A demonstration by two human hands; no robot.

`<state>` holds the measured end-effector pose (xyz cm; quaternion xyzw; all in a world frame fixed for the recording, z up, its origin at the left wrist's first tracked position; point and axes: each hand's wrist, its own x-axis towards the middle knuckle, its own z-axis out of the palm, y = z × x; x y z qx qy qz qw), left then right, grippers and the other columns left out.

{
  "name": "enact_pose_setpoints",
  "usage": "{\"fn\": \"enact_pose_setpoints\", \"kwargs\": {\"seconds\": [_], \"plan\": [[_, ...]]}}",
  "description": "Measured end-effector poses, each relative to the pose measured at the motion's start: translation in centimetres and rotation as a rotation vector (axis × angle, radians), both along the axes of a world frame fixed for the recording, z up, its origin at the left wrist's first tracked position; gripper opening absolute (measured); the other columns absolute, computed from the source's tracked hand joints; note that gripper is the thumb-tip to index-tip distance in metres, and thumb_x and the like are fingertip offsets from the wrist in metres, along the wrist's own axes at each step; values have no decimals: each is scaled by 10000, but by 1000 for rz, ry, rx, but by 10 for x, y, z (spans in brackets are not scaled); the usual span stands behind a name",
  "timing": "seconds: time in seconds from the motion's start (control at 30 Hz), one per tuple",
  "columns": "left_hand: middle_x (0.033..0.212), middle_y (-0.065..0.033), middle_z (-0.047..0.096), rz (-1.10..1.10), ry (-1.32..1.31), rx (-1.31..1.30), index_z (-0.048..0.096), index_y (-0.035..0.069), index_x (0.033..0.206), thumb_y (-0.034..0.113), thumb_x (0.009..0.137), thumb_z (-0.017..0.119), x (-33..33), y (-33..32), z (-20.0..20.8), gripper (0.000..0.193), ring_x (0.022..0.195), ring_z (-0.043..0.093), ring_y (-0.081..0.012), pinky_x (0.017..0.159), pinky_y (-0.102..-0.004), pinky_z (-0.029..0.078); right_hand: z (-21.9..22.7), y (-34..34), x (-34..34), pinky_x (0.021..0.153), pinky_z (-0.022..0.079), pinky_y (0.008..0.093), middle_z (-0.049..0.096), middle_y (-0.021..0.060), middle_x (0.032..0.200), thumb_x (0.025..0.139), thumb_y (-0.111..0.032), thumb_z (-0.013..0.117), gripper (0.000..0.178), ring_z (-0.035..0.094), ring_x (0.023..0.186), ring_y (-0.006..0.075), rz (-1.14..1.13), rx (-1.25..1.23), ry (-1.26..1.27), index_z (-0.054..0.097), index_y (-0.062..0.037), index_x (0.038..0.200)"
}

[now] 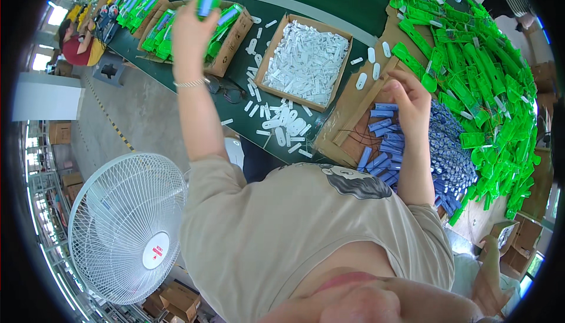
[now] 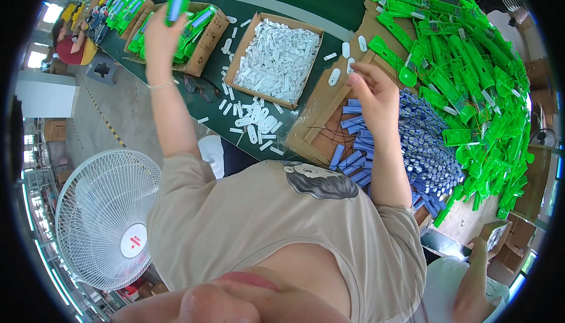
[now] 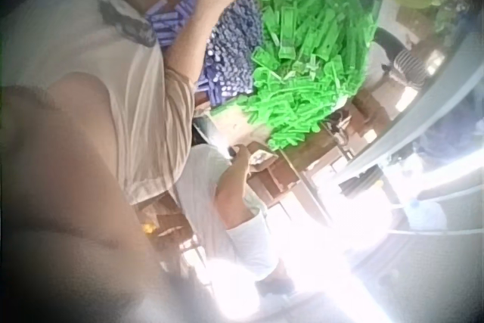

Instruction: The person assembles plastic housings by hand, inserting rechargeable batteries, wiring harnesses, internal chips, and white plastic clips into them on a factory assembly line.

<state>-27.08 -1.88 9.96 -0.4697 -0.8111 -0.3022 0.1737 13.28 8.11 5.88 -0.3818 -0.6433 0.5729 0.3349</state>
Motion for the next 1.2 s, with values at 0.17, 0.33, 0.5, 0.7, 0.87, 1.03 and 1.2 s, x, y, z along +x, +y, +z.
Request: {"fn": "enact_pose_setpoints", "kwargs": {"seconds": [0.17, 0.33, 0.5, 0.7, 0.87, 1.03, 1.2], "plan": [[964, -231, 660, 228, 16, -49, 646, -1, 1032, 339, 751, 696, -133, -5, -15, 444, 941, 623, -383, 826, -434, 485, -18, 12, 31, 621, 439, 202, 662, 57, 882, 899, -93, 615, 227, 579, 730, 80, -130, 69, -10, 624, 49, 1075], [990, -224, 669, 394, -102, -260, 663, 4, 1085, 389, 738, 670, -224, -21, -36, 518, 958, 636, -358, 855, -401, 485, -14, 10, 62, 620, 433, 191, 651, 57, 832, 903, -65, 593, 184, 551, 684, 73, -232, 168, -68, 635, 49, 1041], [1010, -236, 661, 551, -168, -341, 677, 3, 1055, 458, 736, 634, -284, -41, -66, 557, 962, 638, -352, 865, -401, 482, -18, 13, 93, 609, 432, 193, 652, 54, 798, 903, -59, 587, 168, 544, 664, 73, -352, 228, -125, 645, 47, 1018], [993, -229, 668, 312, -70, -273, 657, -32, 1066, 365, 749, 666, -296, -33, -77, 508, 928, 654, -322, 853, -380, 483, -31, 14, 101, 601, 430, 192, 645, 52, 787, 904, -57, 582, 159, 536, 659, 70, -389, 180, -200, 650, 42, 1009], [968, -213, 677, 343, -399, -586, 660, -45, 1035, 291, 766, 694, -311, -29, -73, 432, 897, 663, -289, 798, -369, 487, -23, 16, 88, 620, 433, 193, 637, 49, 797, 899, -50, 589, 147, 541, 679, 75, -357, 171, -244, 649, 39, 999], [972, -218, 673, 300, -314, -569, 651, -53, 1033, 289, 768, 688, -325, -22, -92, 434, 905, 660, -299, 797, -376, 484, -19, 14, 87, 626, 438, 193, 634, 45, 802, 895, -49, 593, 145, 545, 682, 79, -349, 195, -243, 649, 39, 997], [1091, -216, 656, -13, -439, -297, 582, -50, 1184, 383, 765, 690, -361, -28, -106, 612, 1031, 629, -312, 868, -392, 462, 9, 18, 94, 660, 462, 223, 656, 58, 796, 861, -94, 641, 172, 581, 714, 90, -404, 282, -407, 661, 47, 957]]}}
